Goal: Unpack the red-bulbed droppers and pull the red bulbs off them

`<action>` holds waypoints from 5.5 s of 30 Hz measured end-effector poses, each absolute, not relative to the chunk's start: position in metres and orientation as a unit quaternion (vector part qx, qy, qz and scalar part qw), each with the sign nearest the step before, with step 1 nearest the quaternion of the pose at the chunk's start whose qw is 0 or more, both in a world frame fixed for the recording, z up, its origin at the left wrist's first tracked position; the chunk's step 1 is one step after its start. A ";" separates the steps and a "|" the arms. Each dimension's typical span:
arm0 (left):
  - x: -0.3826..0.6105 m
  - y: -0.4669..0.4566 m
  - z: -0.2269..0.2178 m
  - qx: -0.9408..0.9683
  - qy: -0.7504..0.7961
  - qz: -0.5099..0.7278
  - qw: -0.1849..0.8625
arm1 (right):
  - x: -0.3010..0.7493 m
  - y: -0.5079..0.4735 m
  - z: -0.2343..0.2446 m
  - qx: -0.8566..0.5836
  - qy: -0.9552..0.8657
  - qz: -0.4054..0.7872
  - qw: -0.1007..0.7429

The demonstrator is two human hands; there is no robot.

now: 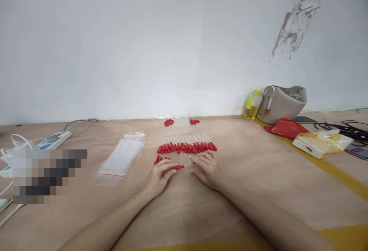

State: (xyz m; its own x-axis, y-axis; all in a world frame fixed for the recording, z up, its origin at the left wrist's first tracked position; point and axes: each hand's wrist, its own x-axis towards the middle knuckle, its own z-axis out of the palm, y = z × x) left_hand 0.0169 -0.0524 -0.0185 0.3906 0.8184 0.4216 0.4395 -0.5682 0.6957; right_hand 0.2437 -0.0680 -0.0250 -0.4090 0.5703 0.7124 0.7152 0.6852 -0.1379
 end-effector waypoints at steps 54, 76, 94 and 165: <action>-0.042 -0.022 -0.010 0.714 0.573 0.351 0.197 | 0.238 -0.069 -0.016 -0.438 -0.834 -0.091 0.325; -0.040 -0.021 -0.015 0.702 0.578 0.374 0.180 | 0.223 -0.090 -0.010 -0.464 -0.820 0.157 0.295; -0.046 -0.018 -0.016 0.711 0.605 0.344 0.108 | 0.198 -0.084 -0.027 -0.493 -0.797 0.123 0.326; -0.053 -0.025 0.004 0.718 0.561 0.409 0.052 | 0.241 -0.071 -0.024 -0.494 -0.778 -0.023 0.387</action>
